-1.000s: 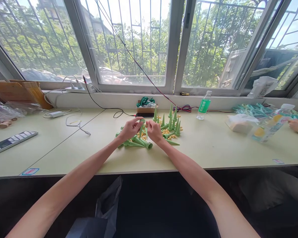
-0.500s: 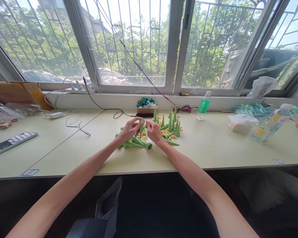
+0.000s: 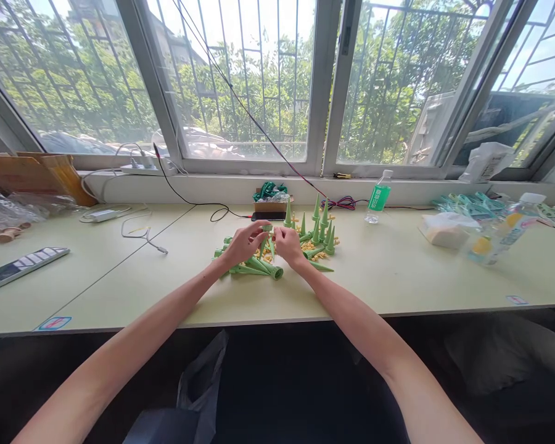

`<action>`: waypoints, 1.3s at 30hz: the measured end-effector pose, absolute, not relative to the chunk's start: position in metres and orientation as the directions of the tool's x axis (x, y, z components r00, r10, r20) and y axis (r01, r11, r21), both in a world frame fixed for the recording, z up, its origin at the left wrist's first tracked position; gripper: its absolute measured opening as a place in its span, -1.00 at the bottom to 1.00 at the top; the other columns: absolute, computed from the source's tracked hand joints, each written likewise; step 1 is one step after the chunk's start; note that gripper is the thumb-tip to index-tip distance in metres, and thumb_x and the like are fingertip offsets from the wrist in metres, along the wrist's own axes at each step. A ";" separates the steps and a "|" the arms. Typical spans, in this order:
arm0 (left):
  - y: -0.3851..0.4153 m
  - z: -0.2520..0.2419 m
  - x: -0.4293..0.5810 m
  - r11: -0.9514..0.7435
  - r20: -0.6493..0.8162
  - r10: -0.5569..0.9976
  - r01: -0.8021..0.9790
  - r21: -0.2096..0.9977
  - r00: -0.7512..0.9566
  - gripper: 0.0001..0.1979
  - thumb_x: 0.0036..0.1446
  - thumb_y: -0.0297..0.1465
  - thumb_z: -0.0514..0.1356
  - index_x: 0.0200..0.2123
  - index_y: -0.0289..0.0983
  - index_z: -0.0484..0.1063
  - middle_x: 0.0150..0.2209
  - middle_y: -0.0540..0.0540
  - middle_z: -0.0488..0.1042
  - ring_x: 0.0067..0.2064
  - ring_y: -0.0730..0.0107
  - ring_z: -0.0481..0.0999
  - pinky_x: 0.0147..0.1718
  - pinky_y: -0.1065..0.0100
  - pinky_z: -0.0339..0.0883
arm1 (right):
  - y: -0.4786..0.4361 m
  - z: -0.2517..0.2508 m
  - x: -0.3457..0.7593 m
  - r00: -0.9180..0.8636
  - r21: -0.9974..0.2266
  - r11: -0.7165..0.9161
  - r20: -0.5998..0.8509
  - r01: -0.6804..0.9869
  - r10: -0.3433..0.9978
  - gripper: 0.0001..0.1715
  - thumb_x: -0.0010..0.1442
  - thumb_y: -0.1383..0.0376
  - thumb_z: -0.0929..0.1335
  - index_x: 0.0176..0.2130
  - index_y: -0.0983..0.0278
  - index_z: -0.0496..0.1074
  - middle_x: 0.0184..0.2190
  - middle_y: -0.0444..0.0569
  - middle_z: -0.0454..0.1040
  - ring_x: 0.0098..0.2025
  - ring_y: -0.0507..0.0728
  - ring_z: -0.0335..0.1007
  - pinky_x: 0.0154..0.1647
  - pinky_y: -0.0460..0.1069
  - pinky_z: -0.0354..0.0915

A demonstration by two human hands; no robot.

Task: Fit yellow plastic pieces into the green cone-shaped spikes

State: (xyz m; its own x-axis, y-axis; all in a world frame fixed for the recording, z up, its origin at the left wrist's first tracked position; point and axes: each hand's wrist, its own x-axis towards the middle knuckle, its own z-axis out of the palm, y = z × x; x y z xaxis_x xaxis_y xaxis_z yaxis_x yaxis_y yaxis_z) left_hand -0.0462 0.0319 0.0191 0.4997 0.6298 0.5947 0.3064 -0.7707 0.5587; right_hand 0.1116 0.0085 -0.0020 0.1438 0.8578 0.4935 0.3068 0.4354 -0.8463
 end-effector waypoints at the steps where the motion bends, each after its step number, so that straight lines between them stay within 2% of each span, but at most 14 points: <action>1: 0.032 0.019 -0.046 -0.775 0.609 0.626 0.300 0.556 0.487 -0.65 0.27 -0.24 0.09 0.06 -0.24 0.37 -0.38 -0.03 0.45 -0.50 0.56 0.33 -0.50 0.54 0.28 | 0.008 -0.001 0.111 0.156 -0.852 0.441 0.494 0.283 0.855 -0.41 0.29 -0.10 0.21 -0.60 0.20 0.19 -0.75 -0.16 0.23 -0.71 0.02 0.13 -0.66 -0.05 0.07; 4: 0.031 0.020 -0.044 -0.759 0.635 0.646 0.267 0.594 0.424 -0.57 0.22 -0.17 0.17 0.09 -0.21 0.27 -0.24 -0.07 0.46 -0.50 0.58 0.39 -0.56 0.56 0.26 | 0.008 -0.001 0.111 0.207 -0.865 0.448 0.492 0.226 0.846 -0.38 0.25 -0.18 0.23 -0.57 0.21 0.19 -0.68 -0.12 0.31 -0.70 0.01 0.17 -0.68 -0.05 0.07; 6: 0.031 0.022 -0.044 -0.716 0.616 0.690 0.235 0.657 0.381 -0.58 0.20 -0.11 0.19 0.00 -0.23 0.28 -0.25 -0.05 0.45 -0.54 0.60 0.38 -0.61 0.56 0.22 | 0.009 -0.002 0.111 0.235 -0.869 0.451 0.491 0.206 0.839 -0.37 0.23 -0.21 0.23 -0.54 0.21 0.20 -0.62 -0.10 0.36 -0.70 0.01 0.19 -0.69 -0.05 0.08; 9: 0.032 0.024 -0.045 -0.643 0.555 0.747 0.185 0.743 0.365 -0.58 0.23 -0.01 0.12 -0.33 -0.29 0.36 -0.50 0.02 0.39 -0.64 0.60 0.33 -0.66 0.54 0.16 | 0.010 -0.002 0.113 0.260 -0.862 0.466 0.506 0.202 0.823 -0.37 0.24 -0.24 0.21 -0.49 0.21 0.21 -0.54 -0.07 0.42 -0.69 0.01 0.22 -0.68 -0.04 0.10; 11: 0.034 0.024 -0.046 -0.587 0.488 0.779 0.183 0.788 0.394 -0.42 0.25 0.06 0.04 -0.54 -0.32 0.35 -0.67 0.02 0.28 -0.69 0.59 0.26 -0.69 0.52 0.11 | 0.009 -0.002 0.114 0.267 -0.843 0.484 0.534 0.234 0.802 -0.37 0.25 -0.25 0.19 -0.47 0.21 0.23 -0.52 -0.06 0.43 -0.67 0.02 0.23 -0.65 -0.04 0.12; 13: 0.036 0.024 -0.046 -0.515 0.399 0.806 0.187 0.836 0.438 -0.28 0.26 0.13 -0.06 -0.66 -0.33 0.37 -0.73 -0.03 0.27 -0.73 0.58 0.22 -0.72 0.49 0.06 | 0.006 0.000 0.114 0.253 -0.813 0.506 0.574 0.287 0.779 -0.37 0.26 -0.24 0.18 -0.46 0.21 0.25 -0.56 -0.08 0.40 -0.64 0.03 0.25 -0.61 -0.04 0.15; 17: 0.037 0.024 -0.045 -0.393 0.281 0.829 0.147 0.908 0.483 -0.16 0.23 0.21 -0.17 -0.65 -0.35 0.46 -0.70 -0.13 0.37 -0.74 0.56 0.23 -0.77 0.47 0.00 | 0.000 0.002 0.112 0.174 -0.761 0.539 0.622 0.360 0.763 -0.40 0.29 -0.20 0.18 -0.43 0.21 0.30 -0.64 -0.14 0.30 -0.57 0.06 0.25 -0.54 -0.05 0.17; 24: 0.036 0.024 -0.047 -0.338 0.249 0.829 0.094 0.937 0.500 -0.24 0.20 0.20 -0.05 -0.54 -0.37 0.52 -0.52 -0.21 0.53 -0.68 0.55 0.30 -0.77 0.48 0.04 | 0.000 0.001 0.112 0.103 -0.753 0.559 0.623 0.349 0.775 -0.45 0.30 -0.17 0.18 -0.42 0.19 0.24 -0.64 -0.18 0.23 -0.58 0.04 0.20 -0.53 -0.05 0.15; 31: 0.033 0.025 -0.048 -0.338 0.245 0.821 0.094 0.936 0.516 -0.32 0.18 0.14 0.05 -0.50 -0.38 0.52 -0.52 -0.21 0.52 -0.66 0.53 0.31 -0.74 0.47 0.09 | 0.002 0.000 0.113 0.101 -0.762 0.554 0.614 0.335 0.783 -0.50 0.31 -0.15 0.17 -0.38 0.18 0.23 -0.64 -0.18 0.24 -0.59 0.05 0.20 -0.54 -0.05 0.13; 34: 0.035 0.023 -0.050 -0.355 0.251 0.807 0.100 0.930 0.535 -0.34 0.18 0.14 0.07 -0.51 -0.37 0.48 -0.63 -0.12 0.42 -0.69 0.52 0.28 -0.73 0.46 0.08 | 0.002 -0.001 0.112 0.106 -0.750 0.573 0.633 0.332 0.767 -0.53 0.33 -0.11 0.19 -0.39 0.18 0.23 -0.64 -0.18 0.24 -0.59 0.04 0.18 -0.53 -0.05 0.12; 39: 0.038 0.019 -0.054 -0.507 0.348 0.740 0.138 0.851 0.576 -0.49 0.17 0.05 0.17 -0.48 -0.31 0.37 -0.66 0.00 0.35 -0.67 0.55 0.27 -0.70 0.50 0.11 | 0.004 -0.001 0.114 0.130 -0.723 0.553 0.648 0.415 0.750 -0.54 0.35 -0.04 0.19 -0.44 0.20 0.21 -0.65 -0.18 0.23 -0.57 0.04 0.15 -0.49 -0.05 0.10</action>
State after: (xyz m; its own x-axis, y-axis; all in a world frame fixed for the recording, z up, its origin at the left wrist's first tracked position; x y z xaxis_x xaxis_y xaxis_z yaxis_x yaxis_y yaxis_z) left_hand -0.0537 0.0378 0.0193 0.5756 0.7402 0.3475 0.1380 -0.5068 0.8509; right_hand 0.1141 0.0044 -0.0009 0.1296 0.7505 0.6481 0.4145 0.5527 -0.7230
